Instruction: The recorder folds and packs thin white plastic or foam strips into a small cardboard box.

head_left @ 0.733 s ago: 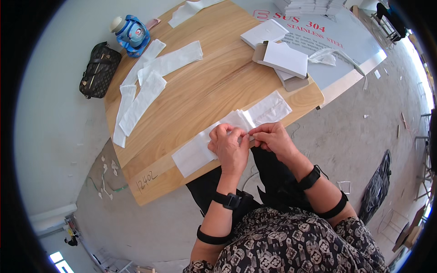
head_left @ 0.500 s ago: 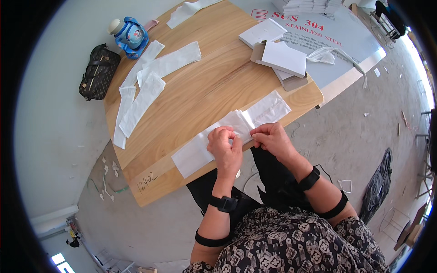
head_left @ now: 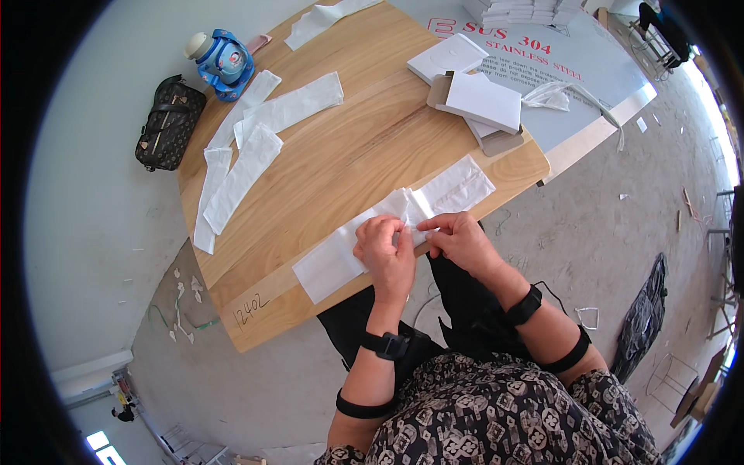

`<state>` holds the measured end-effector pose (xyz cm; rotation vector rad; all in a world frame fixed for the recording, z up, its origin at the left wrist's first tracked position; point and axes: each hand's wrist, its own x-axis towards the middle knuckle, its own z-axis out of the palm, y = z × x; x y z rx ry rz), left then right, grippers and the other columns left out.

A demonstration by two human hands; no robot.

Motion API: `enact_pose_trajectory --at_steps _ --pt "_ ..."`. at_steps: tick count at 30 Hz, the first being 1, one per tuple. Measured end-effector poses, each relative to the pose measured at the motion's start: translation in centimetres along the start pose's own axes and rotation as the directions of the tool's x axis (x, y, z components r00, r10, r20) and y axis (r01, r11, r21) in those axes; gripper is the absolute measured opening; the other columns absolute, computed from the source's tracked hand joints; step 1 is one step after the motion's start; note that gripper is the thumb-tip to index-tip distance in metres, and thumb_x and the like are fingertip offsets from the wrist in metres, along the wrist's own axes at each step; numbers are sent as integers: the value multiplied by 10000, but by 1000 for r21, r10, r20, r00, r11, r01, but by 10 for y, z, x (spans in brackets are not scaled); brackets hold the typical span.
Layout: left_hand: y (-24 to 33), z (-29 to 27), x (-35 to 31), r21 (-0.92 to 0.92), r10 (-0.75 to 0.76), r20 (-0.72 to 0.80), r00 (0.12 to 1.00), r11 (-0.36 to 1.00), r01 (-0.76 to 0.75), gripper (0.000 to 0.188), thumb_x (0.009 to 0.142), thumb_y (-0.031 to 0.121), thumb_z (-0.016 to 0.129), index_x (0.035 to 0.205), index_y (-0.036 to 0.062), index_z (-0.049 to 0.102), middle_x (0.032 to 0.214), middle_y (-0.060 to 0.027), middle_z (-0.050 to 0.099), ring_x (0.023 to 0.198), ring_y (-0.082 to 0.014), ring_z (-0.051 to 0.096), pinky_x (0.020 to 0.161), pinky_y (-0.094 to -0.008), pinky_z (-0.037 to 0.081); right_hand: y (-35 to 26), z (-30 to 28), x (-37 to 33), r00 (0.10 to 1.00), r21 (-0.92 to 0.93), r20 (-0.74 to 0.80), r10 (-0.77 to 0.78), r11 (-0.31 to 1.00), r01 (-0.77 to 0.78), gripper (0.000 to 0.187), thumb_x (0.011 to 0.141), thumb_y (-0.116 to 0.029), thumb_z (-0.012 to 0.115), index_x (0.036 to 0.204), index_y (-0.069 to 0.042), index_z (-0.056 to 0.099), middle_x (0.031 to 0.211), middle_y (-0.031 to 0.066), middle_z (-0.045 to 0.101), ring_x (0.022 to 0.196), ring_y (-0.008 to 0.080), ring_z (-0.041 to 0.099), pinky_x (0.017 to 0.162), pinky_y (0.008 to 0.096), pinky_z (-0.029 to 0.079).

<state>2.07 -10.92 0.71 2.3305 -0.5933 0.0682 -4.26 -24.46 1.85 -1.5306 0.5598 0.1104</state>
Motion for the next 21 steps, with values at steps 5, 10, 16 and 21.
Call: enact_pose_trajectory --at_steps 5,10,16,21 --pt "-12 -29 -2 -323 -43 -225 974 946 -33 50 827 30 631 860 6 602 962 -97 621 957 -240 555 866 -356 433 -2 0 -1 999 -4 -43 24 1000 -25 243 808 -69 587 990 57 687 619 68 636 579 109 599 587 256 483" --pt "-73 -77 -20 -441 -396 -362 844 870 219 94 835 61 650 881 -15 622 855 -51 611 834 -138 549 775 -280 450 -3 6 1 997 41 -56 48 998 -45 242 810 -79 593 976 74 681 631 72 642 593 114 606 598 256 486" --pt "-140 -125 -43 -428 -613 -446 652 786 445 191 831 142 679 847 -27 591 925 -126 608 864 -189 540 787 -325 451 -2 5 0 998 -41 -67 -19 999 16 235 798 -100 602 944 68 677 641 99 650 595 139 622 604 271 491" --pt "-120 -115 -48 300 -371 -412 832 807 509 262 767 191 748 875 14 588 1049 -118 545 1053 -312 480 900 -447 400 -6 10 -3 943 -346 -261 -208 932 110 140 790 -125 626 855 -4 656 630 140 629 621 274 644 597 356 495"
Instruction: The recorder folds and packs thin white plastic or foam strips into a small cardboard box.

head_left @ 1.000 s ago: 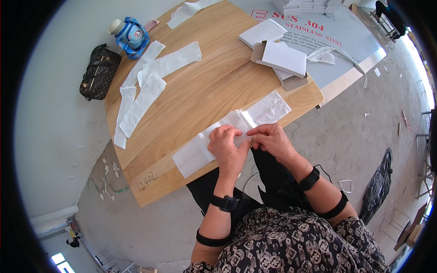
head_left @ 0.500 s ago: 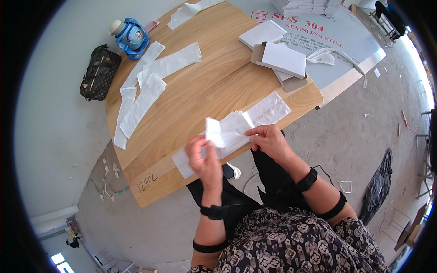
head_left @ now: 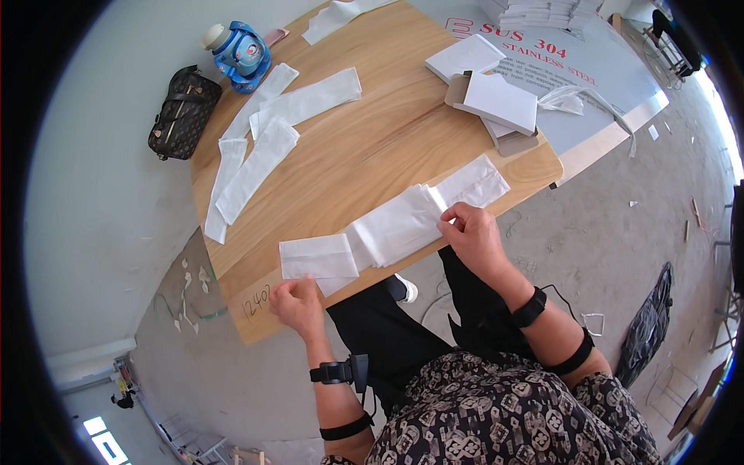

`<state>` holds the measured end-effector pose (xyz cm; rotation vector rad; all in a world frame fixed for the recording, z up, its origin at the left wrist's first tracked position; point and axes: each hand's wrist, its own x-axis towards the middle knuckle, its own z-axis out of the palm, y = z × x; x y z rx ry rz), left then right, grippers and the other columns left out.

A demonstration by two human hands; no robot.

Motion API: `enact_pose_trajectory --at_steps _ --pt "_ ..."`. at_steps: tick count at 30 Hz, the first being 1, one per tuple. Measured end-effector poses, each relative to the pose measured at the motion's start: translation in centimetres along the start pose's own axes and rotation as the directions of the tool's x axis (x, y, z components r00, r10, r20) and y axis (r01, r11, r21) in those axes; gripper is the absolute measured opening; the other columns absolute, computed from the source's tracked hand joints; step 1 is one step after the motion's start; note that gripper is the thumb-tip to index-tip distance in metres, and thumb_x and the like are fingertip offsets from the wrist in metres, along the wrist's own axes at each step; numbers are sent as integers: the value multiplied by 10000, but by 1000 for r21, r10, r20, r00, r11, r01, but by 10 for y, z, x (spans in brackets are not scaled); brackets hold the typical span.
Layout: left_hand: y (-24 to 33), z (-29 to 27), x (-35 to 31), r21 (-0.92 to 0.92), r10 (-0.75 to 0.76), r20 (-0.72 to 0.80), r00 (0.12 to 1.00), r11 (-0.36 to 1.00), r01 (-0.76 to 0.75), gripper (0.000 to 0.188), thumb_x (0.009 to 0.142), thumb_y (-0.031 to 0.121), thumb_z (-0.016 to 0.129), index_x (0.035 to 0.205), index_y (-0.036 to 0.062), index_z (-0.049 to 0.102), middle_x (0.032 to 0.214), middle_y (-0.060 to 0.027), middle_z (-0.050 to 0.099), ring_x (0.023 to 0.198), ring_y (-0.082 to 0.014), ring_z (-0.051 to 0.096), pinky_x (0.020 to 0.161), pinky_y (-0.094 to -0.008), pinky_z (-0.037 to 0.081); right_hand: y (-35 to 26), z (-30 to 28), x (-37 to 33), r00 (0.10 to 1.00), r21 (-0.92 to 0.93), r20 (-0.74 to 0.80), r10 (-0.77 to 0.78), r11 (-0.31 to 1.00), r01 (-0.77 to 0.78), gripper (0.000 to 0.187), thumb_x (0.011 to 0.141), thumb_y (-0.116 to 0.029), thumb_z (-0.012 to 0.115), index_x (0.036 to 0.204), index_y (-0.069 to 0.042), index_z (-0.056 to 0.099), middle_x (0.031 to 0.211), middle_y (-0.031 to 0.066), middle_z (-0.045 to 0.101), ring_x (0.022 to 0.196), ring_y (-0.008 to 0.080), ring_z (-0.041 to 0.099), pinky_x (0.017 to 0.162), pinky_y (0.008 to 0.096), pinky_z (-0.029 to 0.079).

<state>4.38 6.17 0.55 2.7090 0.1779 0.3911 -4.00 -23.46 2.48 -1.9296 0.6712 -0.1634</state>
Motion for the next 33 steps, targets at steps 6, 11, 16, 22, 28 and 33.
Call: enact_pose_trajectory --at_steps 6,11,16,22,28,33 --pt "22 -3 -6 -48 7 136 991 999 -1 223 719 187 773 792 59 607 1054 -58 535 1089 -289 443 928 -458 357 1 11 7 981 -255 -79 -179 955 153 179 771 -192 645 882 -57 606 777 144 656 730 347 637 619 440 493" --pt "25 3 -7 -96 7 157 988 995 8 176 726 144 754 736 64 598 1060 -48 538 1089 -276 441 933 -447 337 3 17 13 981 -340 -63 -182 928 151 158 772 -190 626 853 -59 590 816 128 653 752 346 638 626 447 496" --pt "21 7 -9 -123 48 146 988 992 -30 146 738 113 732 737 60 596 1068 -44 540 1094 -268 439 938 -440 322 3 19 15 977 -344 -66 -201 924 167 129 780 -175 606 821 -58 572 804 127 646 740 357 631 626 455 494" --pt "23 7 -10 -144 87 131 987 987 -68 142 738 97 721 736 53 585 1065 -41 539 1099 -266 435 936 -438 316 2 22 19 967 -339 -99 -236 921 190 104 785 -153 581 806 -52 573 795 132 646 724 368 626 618 463 492" --pt "20 9 -10 -139 121 121 985 985 -103 136 735 81 715 742 55 582 1063 -38 537 1099 -264 433 928 -440 318 -1 23 22 974 -359 -98 -202 920 155 111 770 -145 592 752 -35 585 735 155 641 707 369 627 618 458 498" --pt "12 7 -5 -225 184 58 981 960 -167 165 705 17 724 712 39 560 1017 -58 554 1045 -281 467 896 -425 372 -6 15 20 988 -254 -106 -117 963 87 103 728 -129 610 689 -34 598 687 165 634 687 363 625 611 454 495"
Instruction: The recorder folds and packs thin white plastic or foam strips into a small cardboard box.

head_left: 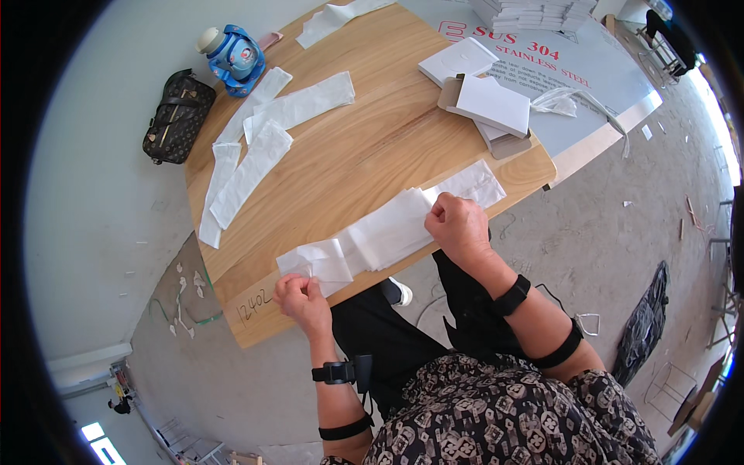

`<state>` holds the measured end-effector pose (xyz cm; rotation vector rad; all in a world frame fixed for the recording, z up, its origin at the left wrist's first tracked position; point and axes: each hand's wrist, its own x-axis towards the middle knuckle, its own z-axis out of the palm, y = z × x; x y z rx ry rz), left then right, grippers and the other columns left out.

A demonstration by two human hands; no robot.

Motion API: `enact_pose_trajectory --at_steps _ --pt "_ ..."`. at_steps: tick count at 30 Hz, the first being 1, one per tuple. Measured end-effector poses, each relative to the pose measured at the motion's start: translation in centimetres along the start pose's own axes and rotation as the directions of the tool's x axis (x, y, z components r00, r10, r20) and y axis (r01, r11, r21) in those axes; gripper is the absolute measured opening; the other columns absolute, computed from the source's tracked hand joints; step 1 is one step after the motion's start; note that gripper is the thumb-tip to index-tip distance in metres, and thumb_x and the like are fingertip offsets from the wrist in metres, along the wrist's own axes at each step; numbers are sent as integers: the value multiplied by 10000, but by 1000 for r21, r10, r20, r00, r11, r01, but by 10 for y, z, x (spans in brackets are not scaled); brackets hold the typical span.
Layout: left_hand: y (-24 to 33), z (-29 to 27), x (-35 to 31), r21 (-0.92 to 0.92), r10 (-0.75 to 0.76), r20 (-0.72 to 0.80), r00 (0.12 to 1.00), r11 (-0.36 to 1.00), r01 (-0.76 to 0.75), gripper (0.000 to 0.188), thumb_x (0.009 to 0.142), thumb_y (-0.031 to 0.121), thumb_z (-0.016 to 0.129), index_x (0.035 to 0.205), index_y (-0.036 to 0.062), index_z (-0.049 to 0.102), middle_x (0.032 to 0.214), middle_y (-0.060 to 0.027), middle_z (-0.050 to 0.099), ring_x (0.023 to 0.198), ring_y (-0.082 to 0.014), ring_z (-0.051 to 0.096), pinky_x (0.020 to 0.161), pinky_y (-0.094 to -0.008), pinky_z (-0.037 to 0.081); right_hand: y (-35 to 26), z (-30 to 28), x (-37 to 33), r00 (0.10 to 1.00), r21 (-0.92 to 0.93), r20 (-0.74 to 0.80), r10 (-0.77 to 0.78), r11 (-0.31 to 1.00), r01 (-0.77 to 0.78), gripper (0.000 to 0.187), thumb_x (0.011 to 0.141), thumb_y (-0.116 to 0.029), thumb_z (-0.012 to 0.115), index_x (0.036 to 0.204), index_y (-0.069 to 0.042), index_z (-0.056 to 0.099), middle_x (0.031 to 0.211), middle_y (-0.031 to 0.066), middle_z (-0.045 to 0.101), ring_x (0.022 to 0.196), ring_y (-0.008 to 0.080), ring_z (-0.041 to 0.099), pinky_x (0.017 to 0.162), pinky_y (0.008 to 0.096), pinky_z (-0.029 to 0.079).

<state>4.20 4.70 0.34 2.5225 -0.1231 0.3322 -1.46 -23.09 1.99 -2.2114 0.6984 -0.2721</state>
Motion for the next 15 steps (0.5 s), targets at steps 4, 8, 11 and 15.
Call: enact_pose_trajectory --at_steps 4,8,11,15 --pt "5 -4 4 36 28 -6 1000 999 -28 175 695 0 726 699 34 554 1002 -66 562 1028 -288 478 886 -421 390 6 -1 0 1000 11 -11 7 1000 -7 97 721 -128 607 689 -37 603 691 170 635 686 362 624 607 454 492" --pt "1 -3 6 41 23 38 999 999 -24 177 697 -2 722 685 31 548 1007 -67 565 1045 -290 474 899 -421 385 12 4 -1 1000 -43 -5 -11 999 11 109 727 -143 599 699 -38 603 695 174 635 692 367 624 609 455 493" --pt "1 -2 5 58 -2 76 997 998 -3 168 701 -1 715 726 29 552 1013 -78 559 1052 -295 470 903 -427 383 12 5 -2 1000 -84 -4 -19 996 19 119 738 -155 592 716 -39 606 700 174 637 696 371 625 612 460 495" --pt "15 0 4 79 69 -114 991 995 -60 249 744 -1 668 969 26 565 1113 -131 532 1093 -313 458 935 -453 370 13 6 -1 1000 -121 -11 -21 993 20 130 752 -167 588 737 -40 612 701 174 639 694 373 629 614 469 500"
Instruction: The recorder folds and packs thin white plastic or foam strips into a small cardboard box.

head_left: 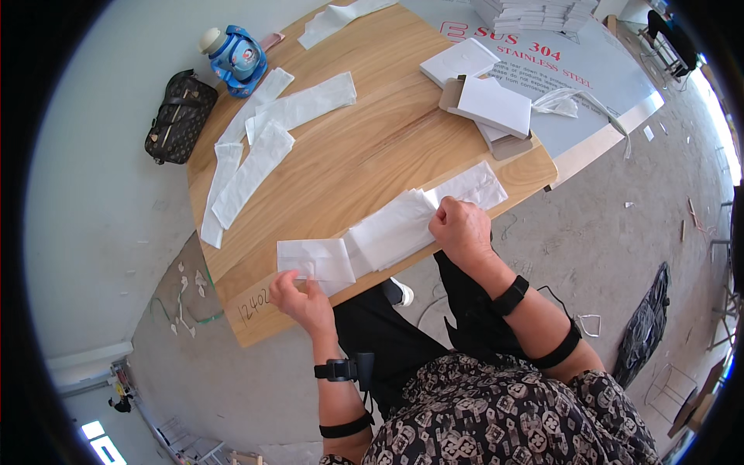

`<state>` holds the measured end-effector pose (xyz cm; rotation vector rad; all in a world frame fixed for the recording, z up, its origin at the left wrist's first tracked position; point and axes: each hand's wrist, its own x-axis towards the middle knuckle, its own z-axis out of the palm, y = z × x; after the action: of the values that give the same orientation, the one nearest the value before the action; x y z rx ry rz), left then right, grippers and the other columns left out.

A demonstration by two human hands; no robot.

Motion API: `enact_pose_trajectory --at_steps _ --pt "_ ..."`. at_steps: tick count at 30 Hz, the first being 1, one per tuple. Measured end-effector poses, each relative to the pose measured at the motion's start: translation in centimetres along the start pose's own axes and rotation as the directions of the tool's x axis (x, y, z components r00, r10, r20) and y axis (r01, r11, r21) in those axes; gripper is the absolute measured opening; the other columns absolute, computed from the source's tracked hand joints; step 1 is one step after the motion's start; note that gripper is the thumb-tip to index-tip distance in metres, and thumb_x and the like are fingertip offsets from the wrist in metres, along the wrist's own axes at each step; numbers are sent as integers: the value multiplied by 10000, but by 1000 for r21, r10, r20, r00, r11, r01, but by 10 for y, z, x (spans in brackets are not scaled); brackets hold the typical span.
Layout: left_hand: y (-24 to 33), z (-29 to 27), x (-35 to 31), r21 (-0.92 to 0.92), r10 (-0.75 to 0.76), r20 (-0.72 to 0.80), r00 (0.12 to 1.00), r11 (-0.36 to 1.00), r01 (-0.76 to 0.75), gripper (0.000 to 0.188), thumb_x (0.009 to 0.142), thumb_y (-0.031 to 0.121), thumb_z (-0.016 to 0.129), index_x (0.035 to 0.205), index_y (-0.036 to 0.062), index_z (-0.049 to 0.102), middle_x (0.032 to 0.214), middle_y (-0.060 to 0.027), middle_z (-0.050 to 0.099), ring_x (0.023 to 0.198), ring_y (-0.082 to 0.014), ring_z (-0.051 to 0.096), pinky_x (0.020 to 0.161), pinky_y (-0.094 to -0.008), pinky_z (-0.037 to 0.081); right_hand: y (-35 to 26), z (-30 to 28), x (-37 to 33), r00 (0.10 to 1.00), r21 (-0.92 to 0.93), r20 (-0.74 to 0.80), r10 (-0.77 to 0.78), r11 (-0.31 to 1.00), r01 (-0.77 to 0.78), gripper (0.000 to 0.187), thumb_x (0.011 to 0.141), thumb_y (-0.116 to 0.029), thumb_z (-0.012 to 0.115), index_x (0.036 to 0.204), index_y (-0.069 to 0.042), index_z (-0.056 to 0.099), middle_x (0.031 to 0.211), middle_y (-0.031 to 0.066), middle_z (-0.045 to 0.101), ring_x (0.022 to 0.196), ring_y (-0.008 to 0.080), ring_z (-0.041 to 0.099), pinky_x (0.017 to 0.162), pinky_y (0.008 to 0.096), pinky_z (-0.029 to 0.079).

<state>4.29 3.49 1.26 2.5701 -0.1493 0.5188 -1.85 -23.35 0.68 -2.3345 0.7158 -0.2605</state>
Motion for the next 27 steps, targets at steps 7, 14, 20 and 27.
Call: enact_pose_trajectory --at_steps 7,14,20,27 --pt "102 21 -12 -342 500 350 792 856 -388 606 866 122 606 1398 -23 355 1469 -204 332 1371 -373 301 1113 -496 249 0 -1 1 1000 -37 7 11 999 -11 142 759 -175 582 735 -40 618 723 180 648 694 377 633 616 475 499" --pt "130 58 -27 -145 499 589 636 839 -524 796 871 388 618 1459 -17 265 1545 -189 211 1448 -301 170 1166 -481 137 15 -21 3 992 78 -121 -38 996 48 180 754 -178 648 866 -44 601 814 164 636 774 352 634 670 448 502" --pt "132 60 -28 -166 523 578 627 827 -537 800 847 359 656 1469 38 270 1542 -190 212 1434 -335 193 1150 -508 159 55 -49 17 910 -184 -412 -55 983 -24 299 733 -167 692 992 -57 592 905 144 607 874 349 614 778 439 483" --pt "131 60 -28 -151 520 585 622 824 -546 784 837 366 668 1473 108 291 1536 -183 219 1426 -347 203 1141 -528 162 58 -59 27 975 46 -24 219 975 -218 254 691 -102 648 934 -33 618 762 141 642 739 314 635 676 410 490"
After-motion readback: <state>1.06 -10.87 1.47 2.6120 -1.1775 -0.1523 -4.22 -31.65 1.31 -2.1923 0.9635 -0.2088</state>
